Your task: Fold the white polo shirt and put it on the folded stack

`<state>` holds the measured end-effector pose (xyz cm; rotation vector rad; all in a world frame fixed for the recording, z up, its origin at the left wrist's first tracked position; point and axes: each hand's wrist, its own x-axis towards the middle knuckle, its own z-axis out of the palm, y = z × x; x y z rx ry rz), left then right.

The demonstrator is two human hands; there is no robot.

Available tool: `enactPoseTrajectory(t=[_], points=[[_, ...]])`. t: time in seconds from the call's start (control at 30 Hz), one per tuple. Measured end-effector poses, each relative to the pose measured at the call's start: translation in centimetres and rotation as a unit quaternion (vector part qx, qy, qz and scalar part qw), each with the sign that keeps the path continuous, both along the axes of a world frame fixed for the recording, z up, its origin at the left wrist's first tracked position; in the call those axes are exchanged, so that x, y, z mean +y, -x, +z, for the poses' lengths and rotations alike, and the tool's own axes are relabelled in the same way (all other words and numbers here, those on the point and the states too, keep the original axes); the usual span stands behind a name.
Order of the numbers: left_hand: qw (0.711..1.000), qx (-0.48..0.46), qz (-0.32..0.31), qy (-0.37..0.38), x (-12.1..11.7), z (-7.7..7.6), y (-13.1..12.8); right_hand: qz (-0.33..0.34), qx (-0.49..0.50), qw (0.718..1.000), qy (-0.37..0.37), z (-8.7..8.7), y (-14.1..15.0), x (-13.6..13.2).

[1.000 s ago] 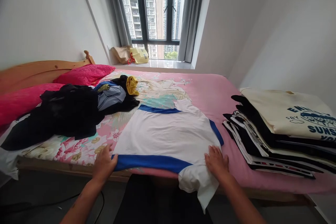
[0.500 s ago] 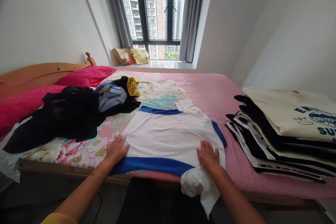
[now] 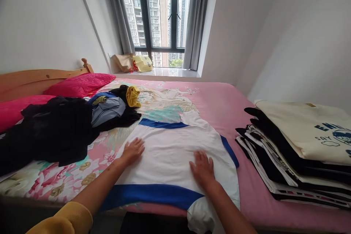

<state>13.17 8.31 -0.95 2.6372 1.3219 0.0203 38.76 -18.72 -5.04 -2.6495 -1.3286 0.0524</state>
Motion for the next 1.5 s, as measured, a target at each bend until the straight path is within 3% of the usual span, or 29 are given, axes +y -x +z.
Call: enactPoseTrajectory(t=[0.07, 0.13, 0.3, 0.43, 0.6, 0.67, 0.73, 0.87, 0.93, 1.0, 1.1, 1.27, 1.37, 1.5], points=[[0.999, 0.003, -0.039, 0.026, 0.2, -0.6, -2.0, 0.075, 0.000, 0.997, -0.013, 0.0, 0.8, 0.6], [0.998, 0.008, -0.043, 0.043, 0.9, -1.1, -3.6, 0.105, -0.009, 0.994, -0.028, -0.5, 1.2, 0.7], [0.998, 0.020, -0.020, 0.053, 5.1, -2.0, -7.1, 0.093, -0.051, 0.992, -0.072, -1.9, 0.8, 0.2], [0.999, 0.016, 0.004, 0.038, 8.5, -3.2, -9.7, 0.095, -0.056, 0.991, -0.075, -1.9, 0.5, 0.5], [0.999, 0.018, 0.028, 0.017, 9.7, -3.2, -10.9, 0.097, -0.041, 0.992, -0.063, -1.7, 0.3, 0.9], [0.999, 0.029, 0.039, 0.014, 8.1, -2.3, -11.5, 0.092, -0.036, 0.993, -0.064, -1.7, 0.2, 0.9], [1.000, 0.025, 0.013, -0.006, 4.5, -1.7, -12.5, 0.088, -0.032, 0.994, -0.063, -1.6, 0.2, 0.8], [0.979, -0.037, -0.200, -0.034, -6.5, -2.0, -14.6, 0.071, -0.014, 0.996, -0.058, -1.2, 0.4, 1.0], [0.968, -0.058, -0.241, -0.027, -10.9, -2.4, -14.6, 0.062, 0.002, 0.997, -0.054, -0.7, 0.6, 1.2], [0.972, -0.048, -0.232, -0.008, -12.7, -2.4, -13.4, 0.055, 0.028, 0.997, -0.041, -0.1, 0.5, 0.9], [0.984, 0.003, -0.176, 0.023, -10.9, -1.8, -8.6, 0.045, 0.066, 0.997, -0.010, 0.4, 0.2, -0.9], [0.997, 0.051, -0.038, -0.038, -6.2, -1.9, 5.3, 0.005, 0.036, 0.999, -0.025, -0.5, -0.6, -8.6], [0.996, 0.031, 0.025, -0.083, -6.6, -3.1, 12.4, -0.049, -0.004, 0.995, -0.087, -2.2, -0.4, -14.1], [0.988, -0.053, 0.096, -0.108, -9.5, -4.4, 16.6, -0.136, -0.012, 0.955, -0.262, -4.9, 2.1, -18.9]])
